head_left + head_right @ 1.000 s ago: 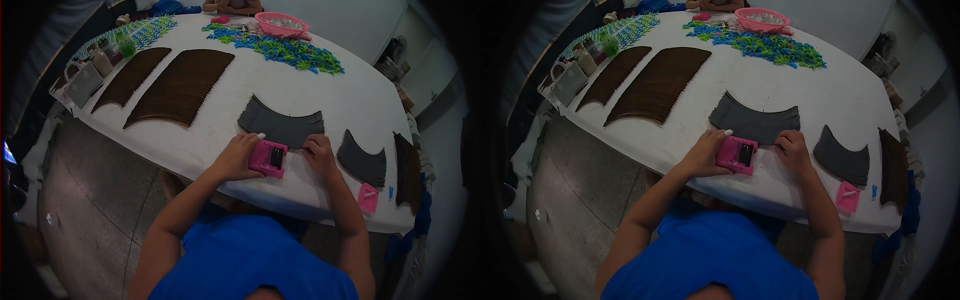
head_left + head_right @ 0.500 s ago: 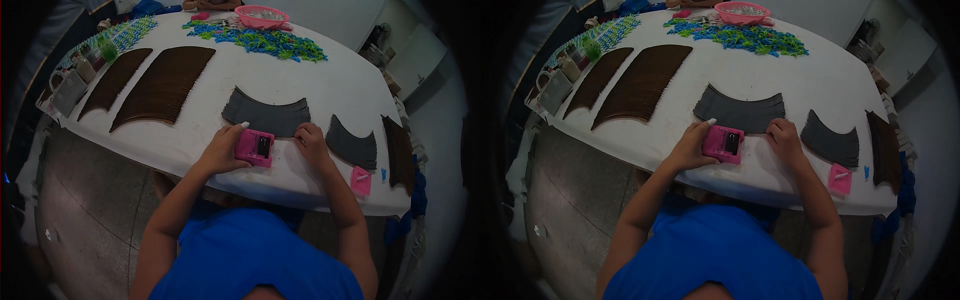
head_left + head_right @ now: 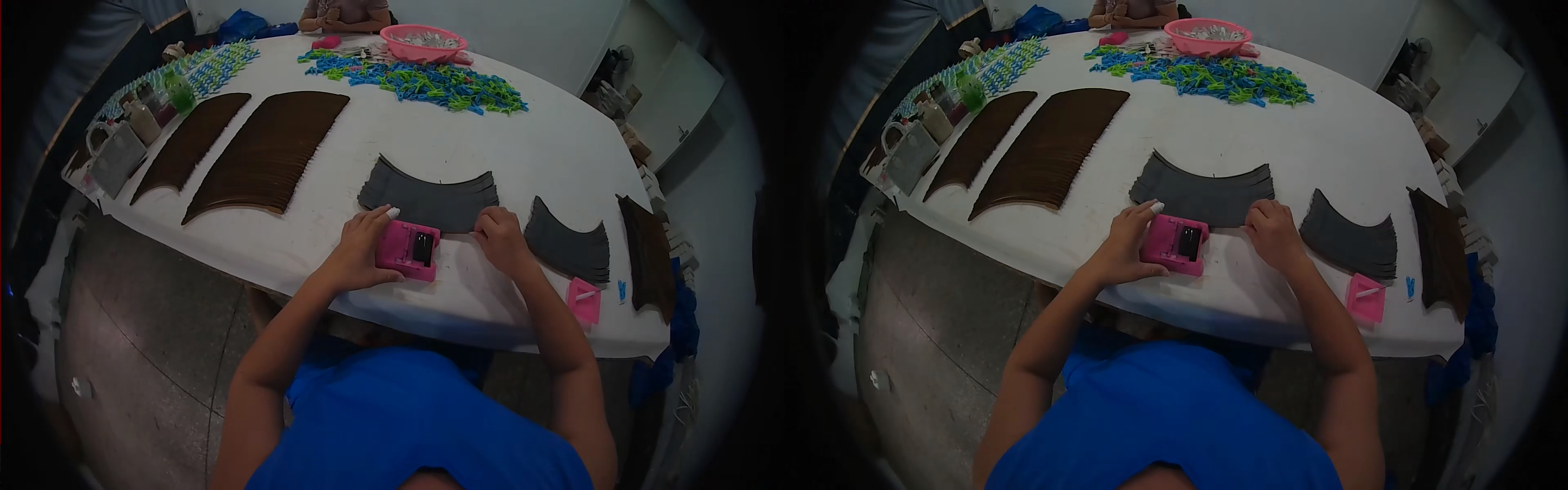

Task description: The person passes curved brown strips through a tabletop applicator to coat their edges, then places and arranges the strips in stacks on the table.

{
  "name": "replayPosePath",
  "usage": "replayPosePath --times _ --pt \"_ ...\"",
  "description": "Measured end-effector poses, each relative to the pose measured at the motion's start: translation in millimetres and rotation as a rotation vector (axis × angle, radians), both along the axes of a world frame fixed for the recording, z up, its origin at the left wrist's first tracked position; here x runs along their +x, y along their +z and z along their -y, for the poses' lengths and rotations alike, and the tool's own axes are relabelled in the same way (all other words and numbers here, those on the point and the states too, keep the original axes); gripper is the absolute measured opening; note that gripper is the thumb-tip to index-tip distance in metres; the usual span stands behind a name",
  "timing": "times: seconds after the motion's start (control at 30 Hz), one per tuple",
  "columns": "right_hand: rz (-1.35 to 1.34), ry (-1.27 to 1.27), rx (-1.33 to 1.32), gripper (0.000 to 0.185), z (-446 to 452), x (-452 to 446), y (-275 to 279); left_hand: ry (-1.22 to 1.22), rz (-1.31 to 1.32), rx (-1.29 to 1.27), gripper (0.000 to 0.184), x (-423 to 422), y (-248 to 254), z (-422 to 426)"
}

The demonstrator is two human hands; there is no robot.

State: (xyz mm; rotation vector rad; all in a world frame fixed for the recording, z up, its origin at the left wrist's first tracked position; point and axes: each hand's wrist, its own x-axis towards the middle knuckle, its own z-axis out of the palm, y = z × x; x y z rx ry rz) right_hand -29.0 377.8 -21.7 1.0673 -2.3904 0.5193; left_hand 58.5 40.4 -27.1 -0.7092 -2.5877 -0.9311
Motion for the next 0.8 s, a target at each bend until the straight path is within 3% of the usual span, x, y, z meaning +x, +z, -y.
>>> replayPosePath --times 0.07,0.1,0.13,0.17,0.2,0.27,0.3,0.37,0.57,0.63,0.8 --pt "-0.002 0.013 -0.016 0.02 1 -1 7 0.015 -0.019 0.039 0.098 2 5 0" --pt "0.107 0.008 -0.03 0.019 1 -3 9 0.017 -0.019 0.04 0.098 2 10 -2" --pt "0.217 0.002 -0.044 0.018 2 -6 12 0.03 -0.061 0.042 0.086 -1 15 -5" --pt "0.218 0.005 -0.042 0.018 6 -7 19 0.044 -0.103 0.044 0.075 -4 22 -10" --pt "0.176 0.028 -0.031 0.018 12 -5 28 0.046 -0.103 0.046 0.075 -7 28 -14" --pt "0.133 0.055 -0.017 0.019 26 2 48 0.027 -0.21 0.025 0.049 -16 41 -25" --pt "0.11 0.061 0.004 0.019 34 7 59 0.03 -0.211 0.027 0.049 -18 49 -32" --pt "0.088 0.068 0.027 0.019 49 17 75 0.038 -0.442 -0.069 0.029 -21 66 -44" --pt "0.097 0.144 -0.121 0.015 62 35 90 -0.018 -0.383 -0.283 0.012 -25 88 -46" --pt "0.266 0.144 -0.202 0.013 56 38 88 -0.024 -0.384 -0.345 0.012 -25 97 -34" --pt "0.368 0.139 -0.198 0.01 53 37 78 -0.061 -0.364 -0.483 0.012 -30 105 -15"
